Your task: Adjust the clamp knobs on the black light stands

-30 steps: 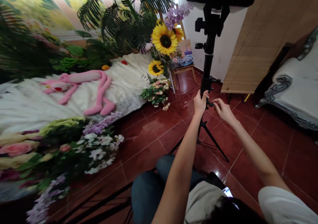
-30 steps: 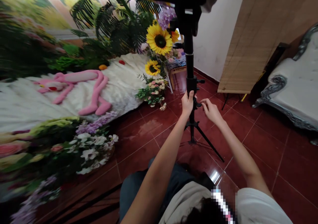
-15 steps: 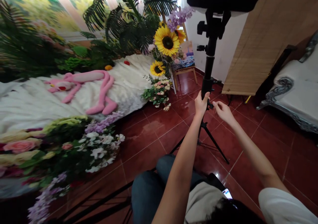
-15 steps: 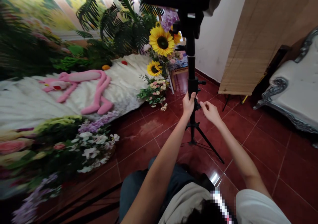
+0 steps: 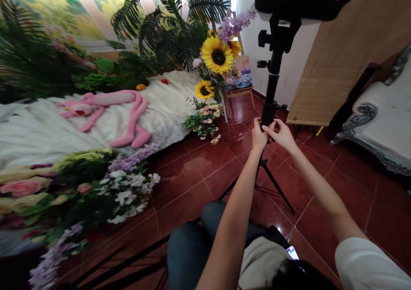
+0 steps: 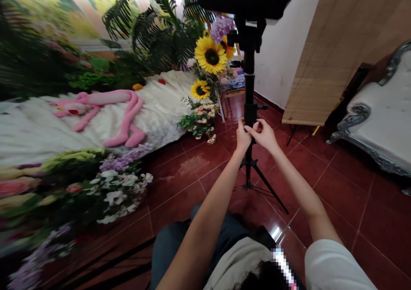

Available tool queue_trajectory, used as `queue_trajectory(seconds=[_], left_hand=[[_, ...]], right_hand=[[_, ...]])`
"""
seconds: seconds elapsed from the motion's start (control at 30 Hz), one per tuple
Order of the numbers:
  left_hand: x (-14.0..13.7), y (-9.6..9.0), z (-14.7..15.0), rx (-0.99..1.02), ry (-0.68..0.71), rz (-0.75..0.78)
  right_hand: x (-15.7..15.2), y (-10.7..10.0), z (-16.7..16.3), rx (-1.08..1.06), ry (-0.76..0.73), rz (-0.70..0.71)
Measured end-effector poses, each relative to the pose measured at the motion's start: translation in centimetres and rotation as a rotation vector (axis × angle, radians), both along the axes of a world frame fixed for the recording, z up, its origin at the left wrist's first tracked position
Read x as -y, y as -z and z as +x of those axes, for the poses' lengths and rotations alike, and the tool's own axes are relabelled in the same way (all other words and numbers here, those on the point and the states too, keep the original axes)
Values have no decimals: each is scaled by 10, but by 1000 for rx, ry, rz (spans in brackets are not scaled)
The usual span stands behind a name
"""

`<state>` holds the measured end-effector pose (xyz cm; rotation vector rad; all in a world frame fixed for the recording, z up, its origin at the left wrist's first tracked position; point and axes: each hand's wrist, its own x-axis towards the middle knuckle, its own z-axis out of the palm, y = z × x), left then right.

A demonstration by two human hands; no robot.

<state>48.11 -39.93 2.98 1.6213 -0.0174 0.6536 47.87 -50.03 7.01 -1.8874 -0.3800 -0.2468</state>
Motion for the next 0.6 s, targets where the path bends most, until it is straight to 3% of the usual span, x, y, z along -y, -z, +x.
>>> queue_trajectory(seconds=[0.13,0.4,0.6], left_hand=[[1,3,-1,-74,-65,62],[1,7,2,-97,-22,36],[1,7,2,-49,-13,44]], right_hand=[[-12,0,7,30,50,-14],[-19,-11,13,89,-129,282],[-28,-29,26,206,-123,295]])
